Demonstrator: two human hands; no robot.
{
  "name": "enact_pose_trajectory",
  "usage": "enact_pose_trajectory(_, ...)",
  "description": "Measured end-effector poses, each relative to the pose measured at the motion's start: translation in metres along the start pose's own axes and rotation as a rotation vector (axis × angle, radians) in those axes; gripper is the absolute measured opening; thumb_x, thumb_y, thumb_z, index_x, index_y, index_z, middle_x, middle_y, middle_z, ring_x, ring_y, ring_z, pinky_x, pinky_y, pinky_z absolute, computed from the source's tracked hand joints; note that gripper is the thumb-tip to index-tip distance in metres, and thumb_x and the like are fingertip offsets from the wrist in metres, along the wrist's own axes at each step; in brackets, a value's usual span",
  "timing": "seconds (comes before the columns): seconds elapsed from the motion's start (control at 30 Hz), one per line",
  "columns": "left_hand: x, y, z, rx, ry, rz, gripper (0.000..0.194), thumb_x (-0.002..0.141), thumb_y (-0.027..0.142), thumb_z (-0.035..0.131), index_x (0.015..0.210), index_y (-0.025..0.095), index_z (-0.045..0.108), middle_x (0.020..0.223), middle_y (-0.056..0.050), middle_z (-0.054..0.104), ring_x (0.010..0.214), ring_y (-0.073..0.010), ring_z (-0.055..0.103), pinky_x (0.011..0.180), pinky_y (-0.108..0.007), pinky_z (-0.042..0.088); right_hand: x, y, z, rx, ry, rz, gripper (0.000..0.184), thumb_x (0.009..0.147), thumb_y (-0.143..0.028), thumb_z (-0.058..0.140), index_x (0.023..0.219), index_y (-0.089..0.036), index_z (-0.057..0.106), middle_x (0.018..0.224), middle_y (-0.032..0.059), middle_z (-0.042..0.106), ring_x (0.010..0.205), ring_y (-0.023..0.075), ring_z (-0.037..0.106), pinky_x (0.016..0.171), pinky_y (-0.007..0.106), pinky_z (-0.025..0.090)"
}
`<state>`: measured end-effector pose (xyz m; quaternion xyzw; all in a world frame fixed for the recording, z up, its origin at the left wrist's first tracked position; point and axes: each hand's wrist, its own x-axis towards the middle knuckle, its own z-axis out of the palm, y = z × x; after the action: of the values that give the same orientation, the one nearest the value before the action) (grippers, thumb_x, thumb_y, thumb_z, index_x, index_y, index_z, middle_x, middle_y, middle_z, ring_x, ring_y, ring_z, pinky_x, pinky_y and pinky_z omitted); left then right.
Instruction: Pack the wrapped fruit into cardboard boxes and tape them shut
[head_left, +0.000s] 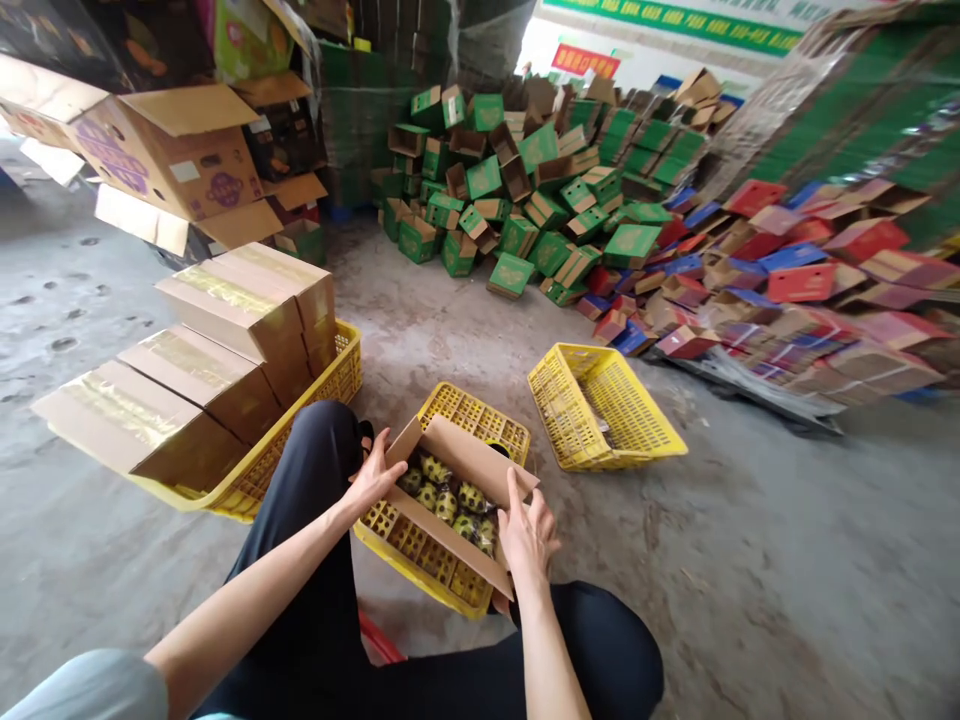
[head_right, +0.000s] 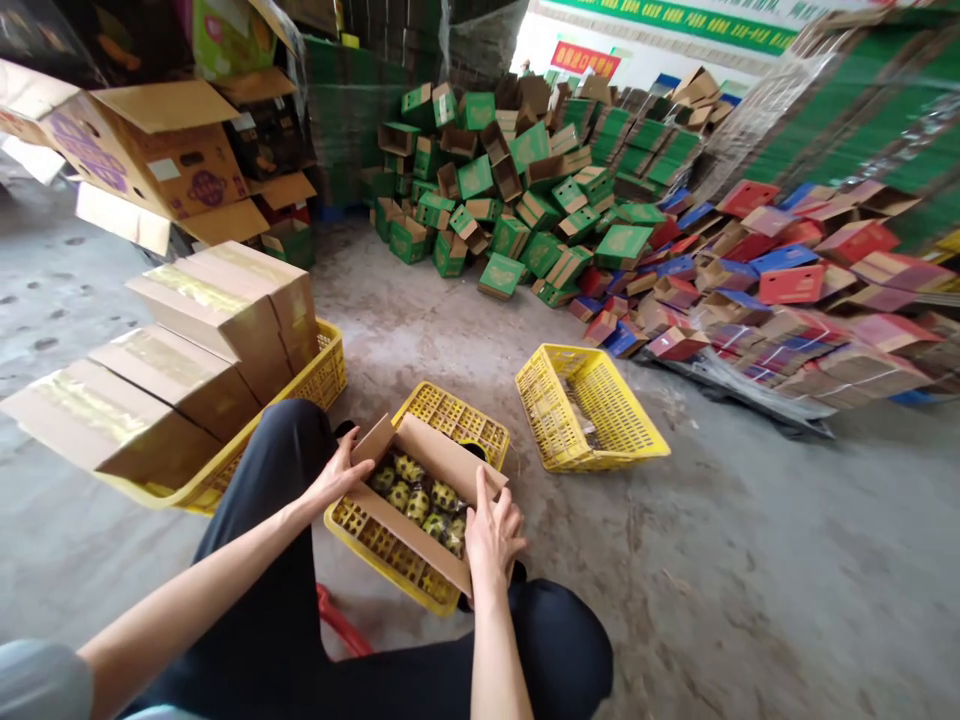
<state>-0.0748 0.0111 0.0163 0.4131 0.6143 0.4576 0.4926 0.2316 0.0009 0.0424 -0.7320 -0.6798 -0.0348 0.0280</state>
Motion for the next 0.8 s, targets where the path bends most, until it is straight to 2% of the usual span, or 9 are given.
enact_pose_trajectory(0.1, 0.000, -0.005, 0.001, -0.091, -0.038, -0.042, 0.101, 0.084, 0.036, 0.070, 0.165, 0.013, 0.014, 0.141, -0.020, 0.058, 0.130, -0.0339, 0.060, 0.111, -0.047, 0.046, 0.014, 0.004, -0.003, -0.030, -0.153, 0.048, 0.086, 0.097, -0.027, 0.059, 0.166, -0.049, 0.013, 0.136, 0.0174, 0.054, 0.122, 0.0412, 0.053, 0.084, 0.060, 0.054)
enact_pose_trajectory(0.2, 0.000, -0.010, 0.000, -0.159, -0.152, -0.029, 0.103, 0.085, 0.035, 0.069, 0.166, 0.014, 0.009, 0.133, -0.017, 0.064, 0.117, -0.0313, 0.067, 0.103, -0.047, 0.053, 0.026, 0.013, -0.009, -0.046, -0.266, 0.004, 0.095, 0.095, -0.018, 0.056, 0.167, -0.047, 0.001, 0.118, 0.0126, 0.059, 0.121, 0.0382, 0.051, 0.090, 0.058, 0.052)
enact_pose_trajectory(0.27, 0.001, -0.015, -0.001, -0.115, -0.204, 0.017, 0.102, 0.083, 0.035, 0.071, 0.166, 0.017, 0.015, 0.133, -0.015, 0.064, 0.116, -0.0307, 0.066, 0.103, -0.046, 0.053, 0.028, 0.019, -0.010, -0.027, -0.290, -0.046, 0.099, 0.092, -0.013, 0.054, 0.166, -0.046, -0.004, 0.116, 0.0114, 0.059, 0.122, 0.0378, 0.050, 0.094, 0.057, 0.051)
enact_pose_trajectory(0.37, 0.001, -0.022, -0.003, 0.021, -0.217, 0.090, 0.099, 0.079, 0.032, 0.074, 0.163, 0.017, 0.025, 0.144, -0.015, 0.059, 0.128, -0.0333, 0.060, 0.112, -0.046, 0.047, 0.024, 0.024, -0.007, 0.031, -0.302, -0.078, 0.103, 0.092, -0.014, 0.055, 0.166, -0.045, -0.008, 0.119, 0.0105, 0.058, 0.123, 0.0374, 0.051, 0.097, 0.059, 0.049)
enact_pose_trajectory(0.47, 0.000, -0.026, -0.008, 0.146, -0.235, 0.147, 0.096, 0.078, 0.027, 0.073, 0.162, 0.013, 0.028, 0.148, -0.016, 0.058, 0.133, -0.0347, 0.056, 0.116, -0.046, 0.044, 0.022, 0.021, -0.003, 0.014, -0.297, -0.034, 0.101, 0.094, -0.022, 0.057, 0.166, -0.047, -0.009, 0.120, 0.0101, 0.057, 0.123, 0.0391, 0.052, 0.098, 0.067, 0.047)
enact_pose_trajectory(0.57, -0.003, -0.028, -0.014, 0.217, -0.298, 0.205, 0.090, 0.081, 0.025, 0.072, 0.161, 0.015, 0.032, 0.148, -0.015, 0.058, 0.130, -0.0333, 0.059, 0.114, -0.045, 0.047, 0.030, 0.014, -0.002, -0.028, -0.311, 0.011, 0.094, 0.098, -0.030, 0.055, 0.166, -0.047, -0.008, 0.121, 0.0112, 0.058, 0.122, 0.0406, 0.053, 0.098, 0.073, 0.043)
enact_pose_trajectory(0.8, -0.003, -0.036, -0.014, 0.379, -0.316, 0.371, 0.086, 0.084, 0.024, 0.071, 0.162, 0.018, 0.035, 0.151, -0.016, 0.054, 0.143, -0.0348, 0.048, 0.120, -0.048, 0.041, 0.052, 0.011, -0.009, 0.002, -0.492, 0.046, 0.082, 0.101, -0.036, 0.049, 0.167, -0.046, 0.002, 0.139, 0.0157, 0.056, 0.131, 0.0424, 0.051, 0.098, 0.067, 0.045)
